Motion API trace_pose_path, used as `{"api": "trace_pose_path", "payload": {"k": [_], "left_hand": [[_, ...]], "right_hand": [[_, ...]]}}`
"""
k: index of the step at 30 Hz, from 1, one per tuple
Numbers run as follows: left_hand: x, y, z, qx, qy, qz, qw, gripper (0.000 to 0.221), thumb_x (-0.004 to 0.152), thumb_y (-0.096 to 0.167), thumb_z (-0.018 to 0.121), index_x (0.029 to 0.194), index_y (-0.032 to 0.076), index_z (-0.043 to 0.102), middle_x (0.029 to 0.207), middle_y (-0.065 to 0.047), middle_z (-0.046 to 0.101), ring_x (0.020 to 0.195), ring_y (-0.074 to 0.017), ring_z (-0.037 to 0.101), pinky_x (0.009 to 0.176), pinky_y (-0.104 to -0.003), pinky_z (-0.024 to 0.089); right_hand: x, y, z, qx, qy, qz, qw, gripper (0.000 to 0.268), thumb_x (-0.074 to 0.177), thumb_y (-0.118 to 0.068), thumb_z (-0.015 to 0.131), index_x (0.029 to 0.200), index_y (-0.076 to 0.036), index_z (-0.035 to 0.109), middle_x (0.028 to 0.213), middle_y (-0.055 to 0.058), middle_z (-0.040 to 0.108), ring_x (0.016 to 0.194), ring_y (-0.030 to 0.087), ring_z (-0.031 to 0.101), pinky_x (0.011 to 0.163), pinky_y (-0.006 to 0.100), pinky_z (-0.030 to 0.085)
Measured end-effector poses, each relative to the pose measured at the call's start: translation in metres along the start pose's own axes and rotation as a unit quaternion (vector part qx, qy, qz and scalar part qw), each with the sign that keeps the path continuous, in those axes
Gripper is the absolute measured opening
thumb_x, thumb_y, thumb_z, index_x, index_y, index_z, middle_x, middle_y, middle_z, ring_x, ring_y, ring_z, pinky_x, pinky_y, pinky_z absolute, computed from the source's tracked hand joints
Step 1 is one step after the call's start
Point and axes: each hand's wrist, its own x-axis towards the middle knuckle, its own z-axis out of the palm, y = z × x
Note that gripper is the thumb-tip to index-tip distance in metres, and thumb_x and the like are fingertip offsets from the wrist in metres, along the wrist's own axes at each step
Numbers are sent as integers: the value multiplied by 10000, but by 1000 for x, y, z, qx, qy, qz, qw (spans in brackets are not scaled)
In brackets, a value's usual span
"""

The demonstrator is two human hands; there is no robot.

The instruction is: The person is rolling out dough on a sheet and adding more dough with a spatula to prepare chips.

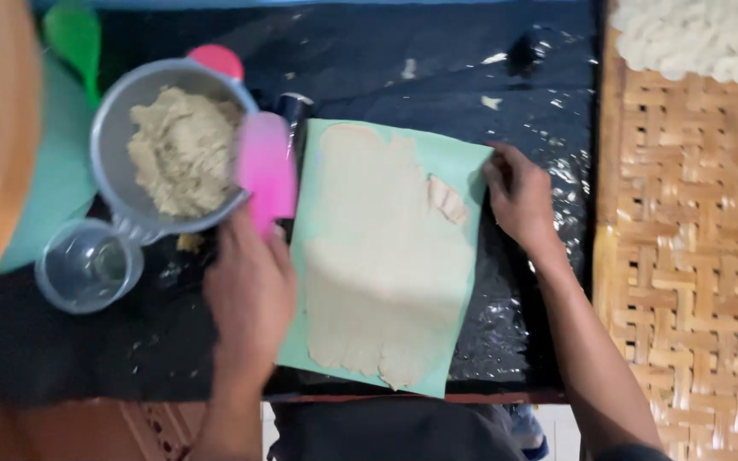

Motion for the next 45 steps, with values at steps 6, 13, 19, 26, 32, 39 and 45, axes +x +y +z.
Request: {"api": "trace_pose_path", "payload": {"k": [6,13,19,26,32,39,45], "left_hand": [[34,-50,-36,130,130,-1,983,447,965,77,633,1394,-28,565,1111,-245,616,888,-458,658,733,-533,525],[11,-22,-12,45,161,15,986,177,1065,196,701,990,38,678,1004,-172,635,959,-388,635,859,-510,500],[-5,-32,46,44,52,-2,998,566,881,262,748,1274,-100,563,1047,-281,618,980,-470,624,770,-517,509],[-25,3,21,61,64,24,996,580,933,160,715,1392,-111,488,1108,-283,598,1030,-452,606,874,-505,505],[-3,24,49,9,27,157,987,608,857,110,681,1398,-88,489,1183,-241,594,1088,-398,580,931,-505,466],[10,52,90,25,-24,275,961,576,852,-7,547,1427,-16,533,1218,-199,592,1130,-352,561,969,-469,448],[6,56,117,51,-3,227,973,588,914,91,550,1481,-47,480,1437,-241,522,1366,-373,465,1160,-528,326]], "right_hand": [[14,12,9,47,-8,19,999,284,1011,-97,678,1276,4,697,875,111,718,782,102,629,757,264,520],[28,0,9,-5,5,-2,1000,334,993,-74,692,1325,-52,716,868,167,698,719,138,615,737,285,509],[34,0,7,19,-14,-6,1000,321,994,-74,685,1313,-65,710,895,161,711,747,140,653,747,300,532],[28,-8,5,18,-27,-1,999,350,980,-75,690,1330,-64,697,919,157,711,757,150,641,768,294,526],[22,-8,-11,98,47,-59,992,230,1059,-95,606,1248,-1,697,1287,156,679,1139,214,667,961,314,521],[-6,-54,-29,-157,22,-178,971,439,1079,-176,608,1487,-18,574,1549,232,480,1435,387,500,1189,463,446],[5,-55,-13,-249,-91,-211,941,526,1061,-245,528,1531,-10,502,1594,220,457,1487,397,424,1227,506,312]]}}
